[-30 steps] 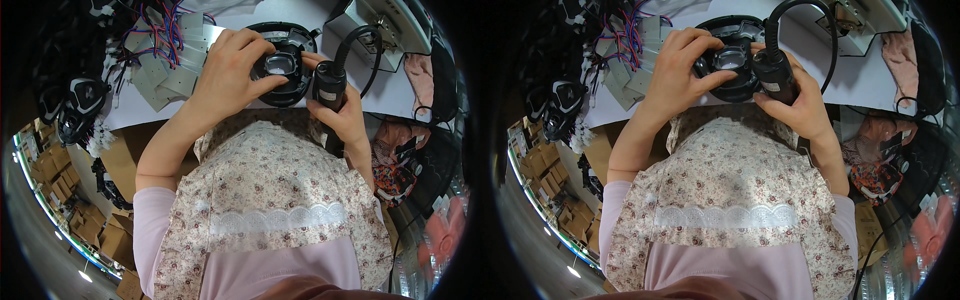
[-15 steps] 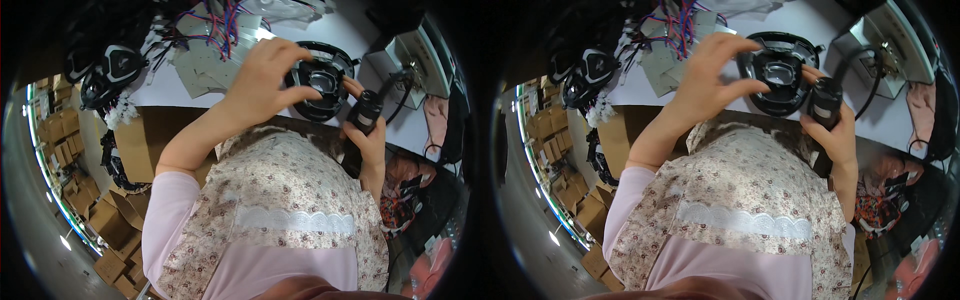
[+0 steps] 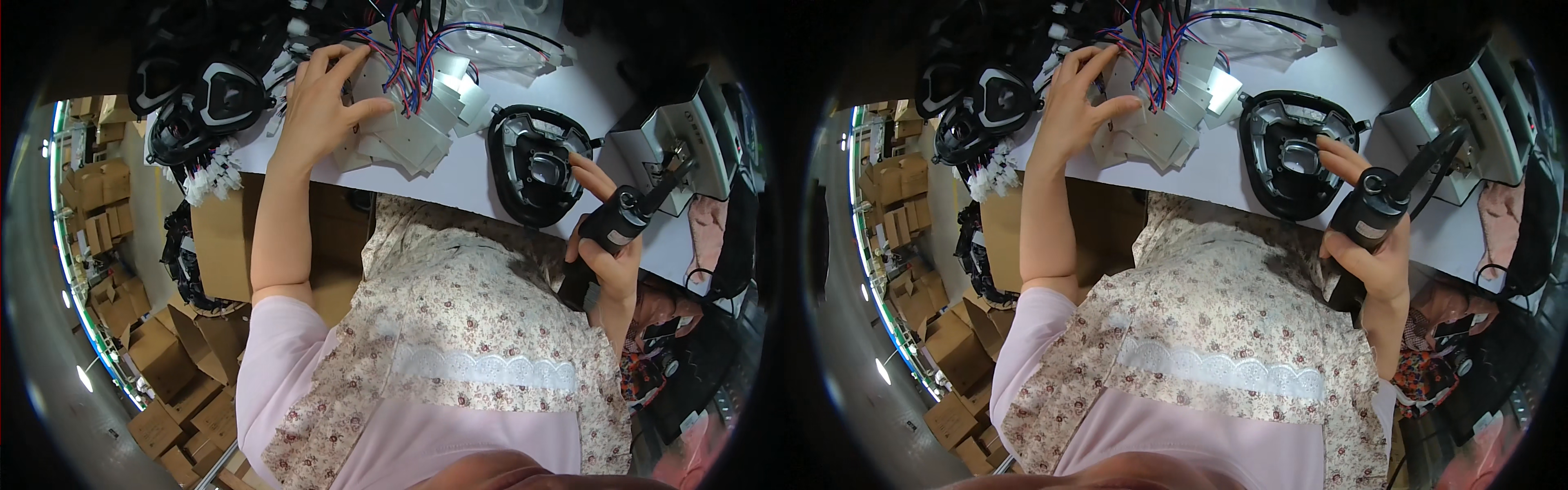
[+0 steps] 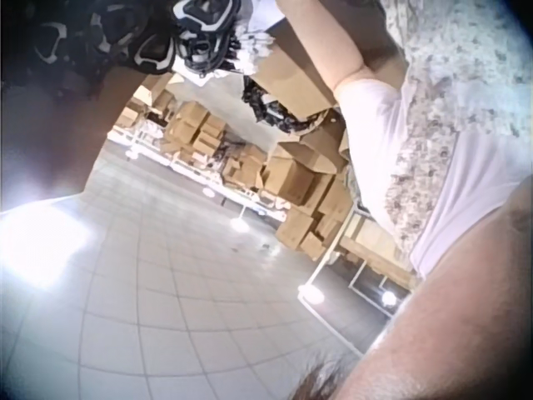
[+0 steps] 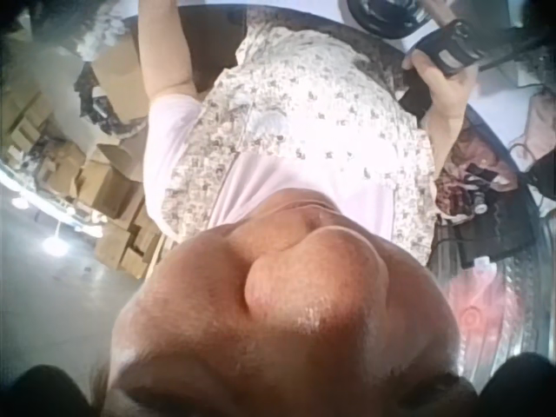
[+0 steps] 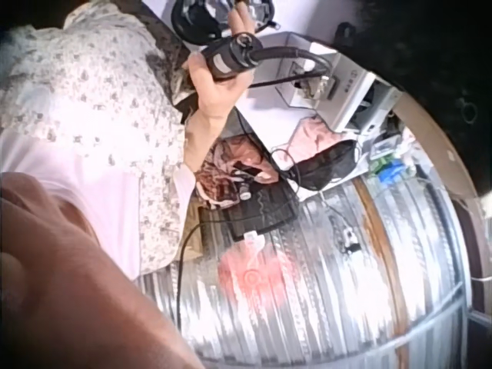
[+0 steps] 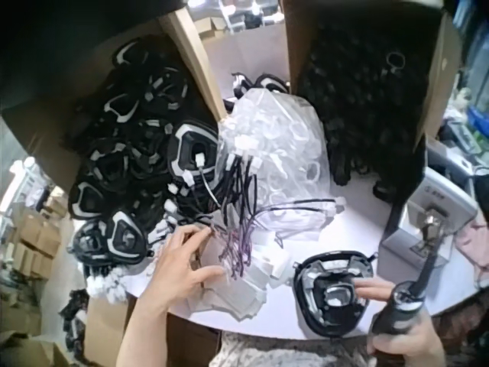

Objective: Assembling the internal electronic and reflective components of a head-mounted mask using a heat-bonding tool.

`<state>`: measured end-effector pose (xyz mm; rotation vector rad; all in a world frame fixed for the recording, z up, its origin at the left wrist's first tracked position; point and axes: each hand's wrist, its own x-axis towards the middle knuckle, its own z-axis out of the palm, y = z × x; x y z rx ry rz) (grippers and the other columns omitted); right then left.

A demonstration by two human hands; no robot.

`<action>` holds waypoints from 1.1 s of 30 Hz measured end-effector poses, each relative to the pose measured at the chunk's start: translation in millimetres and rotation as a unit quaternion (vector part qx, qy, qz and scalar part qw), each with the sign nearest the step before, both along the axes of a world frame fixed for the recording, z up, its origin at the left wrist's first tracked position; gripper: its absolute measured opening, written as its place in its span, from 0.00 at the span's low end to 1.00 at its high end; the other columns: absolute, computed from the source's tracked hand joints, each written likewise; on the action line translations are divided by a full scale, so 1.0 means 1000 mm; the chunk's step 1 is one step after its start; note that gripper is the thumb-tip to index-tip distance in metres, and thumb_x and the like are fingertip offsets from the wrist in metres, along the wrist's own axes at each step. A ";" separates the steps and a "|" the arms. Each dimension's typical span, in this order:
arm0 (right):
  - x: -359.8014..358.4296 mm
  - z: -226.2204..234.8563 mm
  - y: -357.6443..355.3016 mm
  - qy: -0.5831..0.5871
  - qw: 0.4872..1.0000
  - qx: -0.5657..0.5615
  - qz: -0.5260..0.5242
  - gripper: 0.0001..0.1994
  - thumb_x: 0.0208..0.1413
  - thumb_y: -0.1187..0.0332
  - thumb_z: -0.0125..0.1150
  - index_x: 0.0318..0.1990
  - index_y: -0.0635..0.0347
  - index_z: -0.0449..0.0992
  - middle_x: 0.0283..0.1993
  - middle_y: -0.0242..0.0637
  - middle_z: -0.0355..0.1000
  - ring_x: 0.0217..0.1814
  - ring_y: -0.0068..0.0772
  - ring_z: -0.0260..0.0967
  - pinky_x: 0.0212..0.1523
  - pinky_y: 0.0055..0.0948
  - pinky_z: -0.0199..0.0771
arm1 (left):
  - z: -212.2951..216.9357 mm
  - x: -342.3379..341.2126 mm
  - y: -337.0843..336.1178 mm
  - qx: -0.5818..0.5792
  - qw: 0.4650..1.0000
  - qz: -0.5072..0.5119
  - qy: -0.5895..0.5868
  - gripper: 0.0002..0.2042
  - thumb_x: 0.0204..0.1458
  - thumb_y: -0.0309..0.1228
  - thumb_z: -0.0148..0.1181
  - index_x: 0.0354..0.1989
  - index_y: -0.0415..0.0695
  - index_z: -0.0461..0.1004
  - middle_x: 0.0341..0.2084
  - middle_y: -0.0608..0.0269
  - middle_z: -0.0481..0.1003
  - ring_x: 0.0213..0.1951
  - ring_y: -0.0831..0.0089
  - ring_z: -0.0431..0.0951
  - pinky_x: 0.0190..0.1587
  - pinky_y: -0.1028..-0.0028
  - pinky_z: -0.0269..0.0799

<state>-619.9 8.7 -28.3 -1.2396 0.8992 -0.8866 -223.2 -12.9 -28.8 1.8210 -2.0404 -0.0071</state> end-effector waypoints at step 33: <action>0.034 0.029 -0.020 -0.163 0.961 0.182 0.132 0.48 0.43 0.63 0.69 0.73 0.72 0.55 0.73 0.57 0.59 0.27 0.26 0.77 0.32 0.24 0.78 | 0.019 -0.103 0.023 0.106 0.898 -0.146 0.401 0.14 0.58 0.21 0.64 0.53 0.41 0.77 0.40 0.64 0.80 0.34 0.80 0.80 0.37 0.79 0.75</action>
